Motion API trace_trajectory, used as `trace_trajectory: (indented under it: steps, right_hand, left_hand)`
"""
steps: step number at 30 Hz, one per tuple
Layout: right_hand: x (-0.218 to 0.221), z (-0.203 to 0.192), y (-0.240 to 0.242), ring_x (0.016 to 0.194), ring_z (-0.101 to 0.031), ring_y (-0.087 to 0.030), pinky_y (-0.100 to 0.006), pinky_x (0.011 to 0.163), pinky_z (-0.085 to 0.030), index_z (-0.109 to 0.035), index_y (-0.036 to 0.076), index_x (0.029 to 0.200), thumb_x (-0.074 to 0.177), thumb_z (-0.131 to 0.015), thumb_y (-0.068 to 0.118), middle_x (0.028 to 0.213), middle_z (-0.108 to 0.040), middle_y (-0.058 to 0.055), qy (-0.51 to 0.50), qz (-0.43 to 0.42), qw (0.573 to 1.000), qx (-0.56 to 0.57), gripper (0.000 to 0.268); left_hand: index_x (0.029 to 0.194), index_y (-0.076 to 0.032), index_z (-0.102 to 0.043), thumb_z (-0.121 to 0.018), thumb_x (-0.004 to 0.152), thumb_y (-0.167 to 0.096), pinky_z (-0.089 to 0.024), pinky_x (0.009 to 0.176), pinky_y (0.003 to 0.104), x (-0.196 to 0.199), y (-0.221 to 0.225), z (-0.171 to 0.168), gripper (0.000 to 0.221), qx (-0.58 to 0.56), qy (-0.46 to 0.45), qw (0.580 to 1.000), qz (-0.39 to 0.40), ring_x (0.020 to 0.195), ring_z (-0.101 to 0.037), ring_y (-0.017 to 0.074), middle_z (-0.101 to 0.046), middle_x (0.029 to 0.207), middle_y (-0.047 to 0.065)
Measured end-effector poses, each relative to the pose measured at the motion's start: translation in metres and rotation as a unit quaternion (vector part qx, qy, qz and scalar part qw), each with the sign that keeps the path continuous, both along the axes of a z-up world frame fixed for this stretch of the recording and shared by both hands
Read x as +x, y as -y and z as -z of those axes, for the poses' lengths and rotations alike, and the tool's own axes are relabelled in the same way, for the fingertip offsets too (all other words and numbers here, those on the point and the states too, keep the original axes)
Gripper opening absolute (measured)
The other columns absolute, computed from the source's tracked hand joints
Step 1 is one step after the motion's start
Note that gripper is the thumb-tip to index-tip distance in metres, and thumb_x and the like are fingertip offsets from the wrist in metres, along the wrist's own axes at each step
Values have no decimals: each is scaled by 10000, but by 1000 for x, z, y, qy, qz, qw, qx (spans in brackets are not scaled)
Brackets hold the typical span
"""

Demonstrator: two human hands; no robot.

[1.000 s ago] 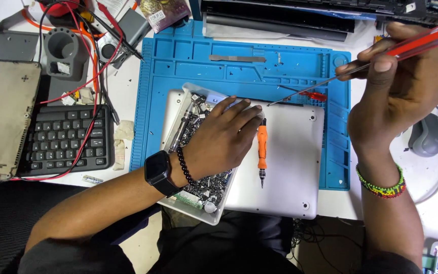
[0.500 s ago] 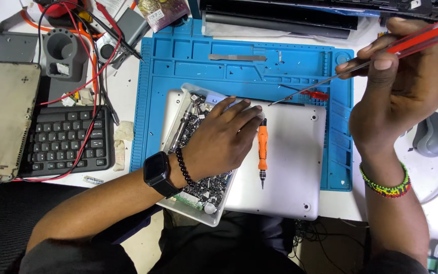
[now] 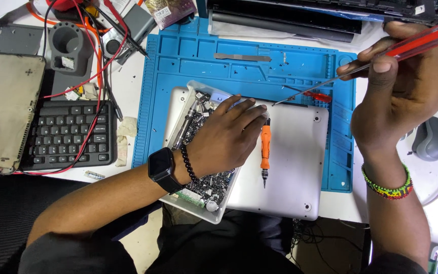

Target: Disassembling a laptop to access and remove internal components using a screwdriver

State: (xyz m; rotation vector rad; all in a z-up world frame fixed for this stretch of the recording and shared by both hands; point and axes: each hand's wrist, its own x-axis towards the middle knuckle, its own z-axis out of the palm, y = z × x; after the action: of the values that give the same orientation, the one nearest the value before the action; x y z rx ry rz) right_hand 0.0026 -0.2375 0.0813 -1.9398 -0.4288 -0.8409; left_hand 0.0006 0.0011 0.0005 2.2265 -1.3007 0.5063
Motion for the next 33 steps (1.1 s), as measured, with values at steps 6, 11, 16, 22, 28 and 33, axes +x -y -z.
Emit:
trace_trajectory:
  steps: [6, 11, 16, 22, 28, 33]
  right_hand:
    - [-2, -3, -1, 803, -617, -372, -445, 758, -603, -454, -127, 1368, 1250, -453, 276, 1046, -540, -306, -2, -13, 1000, -15, 420]
    - [0, -1, -1, 827, -612, -366, -459, 796, -627, -444, -125, 1364, 1246, -449, 265, 1057, -548, -308, -3, -33, 999, -25, 407]
    - [3, 1, 1, 887, -625, -363, -461, 812, -627, -469, -136, 1329, 1231, -487, 248, 1054, -570, -309, 18, -29, 998, -43, 396]
    - [1, -9, 4, 889, -699, -404, -469, 816, -637, -514, -193, 1218, 1221, -612, 73, 1108, -574, -305, 9, -30, 994, -104, 284]
    - [-2, -20, 3, 886, -720, -389, -433, 807, -648, -500, -157, 1171, 1199, -608, -12, 1052, -557, -265, -53, -78, 995, -45, 183]
    - [-13, -22, 39, 940, -724, -361, -398, 799, -648, -503, -100, 1320, 1246, -589, 114, 1123, -644, -267, -64, -29, 998, -3, 242]
  left_hand:
    - [1206, 41, -656, -672, 942, -93, -449, 1108, 558, 1, 0, 1, 297, -1, 3, 1000, 1, 1195, -626, 392, -653, 1285, 202]
    - [1195, 30, -649, -671, 943, -90, -445, 1112, 552, 1, 1, 1, 281, -2, -1, 1000, -2, 1187, -632, 386, -661, 1266, 187]
    - [1196, 29, -651, -670, 941, -94, -445, 1109, 550, 1, 1, 1, 284, -1, 2, 1000, -2, 1192, -629, 385, -658, 1275, 187]
    - [1192, 36, -665, -655, 965, -102, -443, 1112, 561, 2, 1, 3, 266, -10, -2, 1000, 4, 1196, -627, 393, -664, 1276, 194]
    - [1180, 38, -689, -613, 999, -113, -445, 1095, 561, 3, 2, 5, 248, -24, 2, 1000, -1, 1183, -628, 376, -675, 1271, 190]
    - [1228, 23, -672, -587, 1012, -134, -423, 1118, 572, 5, 1, 10, 280, -17, -2, 1000, -2, 1211, -619, 380, -671, 1296, 184]
